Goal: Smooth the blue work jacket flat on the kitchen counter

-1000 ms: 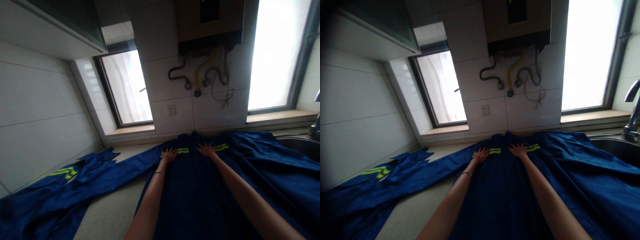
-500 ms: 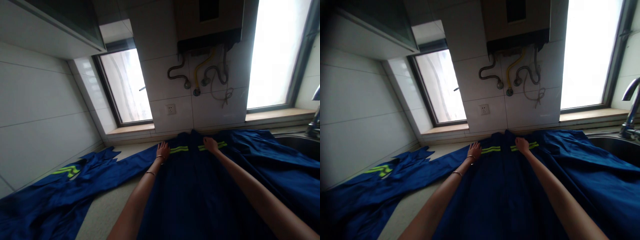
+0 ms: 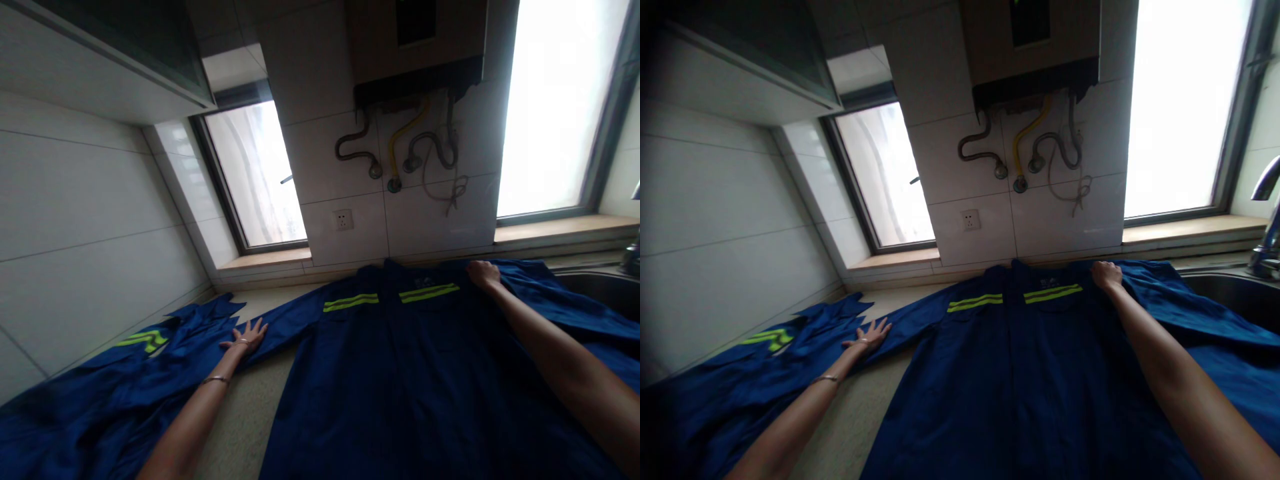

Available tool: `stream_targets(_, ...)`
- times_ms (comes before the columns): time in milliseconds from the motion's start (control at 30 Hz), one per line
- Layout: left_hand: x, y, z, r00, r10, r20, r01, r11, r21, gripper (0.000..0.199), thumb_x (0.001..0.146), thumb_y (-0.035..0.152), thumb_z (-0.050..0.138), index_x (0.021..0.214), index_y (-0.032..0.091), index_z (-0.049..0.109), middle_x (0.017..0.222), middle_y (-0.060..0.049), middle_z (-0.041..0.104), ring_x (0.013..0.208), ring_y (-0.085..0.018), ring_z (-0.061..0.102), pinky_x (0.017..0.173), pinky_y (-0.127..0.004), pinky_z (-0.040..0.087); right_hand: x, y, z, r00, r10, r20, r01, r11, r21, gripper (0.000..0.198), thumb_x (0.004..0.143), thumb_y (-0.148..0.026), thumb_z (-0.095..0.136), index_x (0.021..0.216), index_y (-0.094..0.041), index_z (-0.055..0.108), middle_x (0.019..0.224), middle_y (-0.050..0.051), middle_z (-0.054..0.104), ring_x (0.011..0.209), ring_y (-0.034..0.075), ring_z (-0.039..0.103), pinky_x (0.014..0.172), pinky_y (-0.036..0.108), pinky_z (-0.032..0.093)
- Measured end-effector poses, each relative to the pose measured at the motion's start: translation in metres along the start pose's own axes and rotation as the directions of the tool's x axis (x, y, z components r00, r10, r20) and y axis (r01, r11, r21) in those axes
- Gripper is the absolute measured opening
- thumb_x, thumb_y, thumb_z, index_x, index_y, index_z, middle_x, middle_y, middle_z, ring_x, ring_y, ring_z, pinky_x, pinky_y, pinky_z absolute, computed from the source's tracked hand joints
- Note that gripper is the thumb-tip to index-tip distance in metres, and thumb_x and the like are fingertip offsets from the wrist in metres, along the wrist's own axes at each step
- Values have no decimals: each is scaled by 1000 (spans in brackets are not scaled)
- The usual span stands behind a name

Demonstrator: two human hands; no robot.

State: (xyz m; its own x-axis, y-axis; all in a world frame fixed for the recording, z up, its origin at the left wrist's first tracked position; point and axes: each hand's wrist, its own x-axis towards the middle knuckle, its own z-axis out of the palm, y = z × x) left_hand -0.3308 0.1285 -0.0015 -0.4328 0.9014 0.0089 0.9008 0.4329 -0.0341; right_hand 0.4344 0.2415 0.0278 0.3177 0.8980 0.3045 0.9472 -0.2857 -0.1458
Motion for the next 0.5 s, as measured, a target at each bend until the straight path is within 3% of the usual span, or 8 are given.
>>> stream_targets(100,-4,6,-1,995,-96,22,97,995,-36,66,84,58,15,142,27,20,148,-14,11,130,-47,9,85,-77,9,-15,-31,-3,996,-52,-70,48,998,-45,31,82,-18,42,105,-9,61,108,21,57,105,30,51,88,42,33)
stream_targets(200,-16,36,-11,996,-75,-48,74,997,-30,70,86,56,15,142,16,17,148,-18,7,131,-45,6,91,-73,7,-49,-74,-16,953,-279,-119,274,960,-60,40,82,-20,44,119,-9,52,121,20,50,115,29,43,96,42,27)
stream_targets(333,-60,104,-25,974,214,-79,-212,977,25,72,85,58,14,142,14,18,149,-14,5,134,-38,3,100,-64,8,-130,-121,-28,807,-590,15,588,806,67,49,85,-39,41,127,-12,47,133,17,41,122,29,37,99,40,28)
stream_targets(400,-90,138,-25,917,398,-33,-397,917,39,74,85,61,12,142,15,17,149,-11,5,135,-34,0,103,-59,9,-179,-131,-26,735,-674,76,659,737,151,57,86,-51,36,130,-15,45,137,16,38,125,30,34,101,41,27)
stream_targets(500,-133,171,-16,833,551,48,-552,834,-10,74,84,63,7,143,19,12,149,-9,3,136,-31,0,104,-57,10,-246,-133,-23,663,-731,158,684,679,267,67,86,-60,28,135,-17,38,142,15,31,130,34,26,102,49,24)
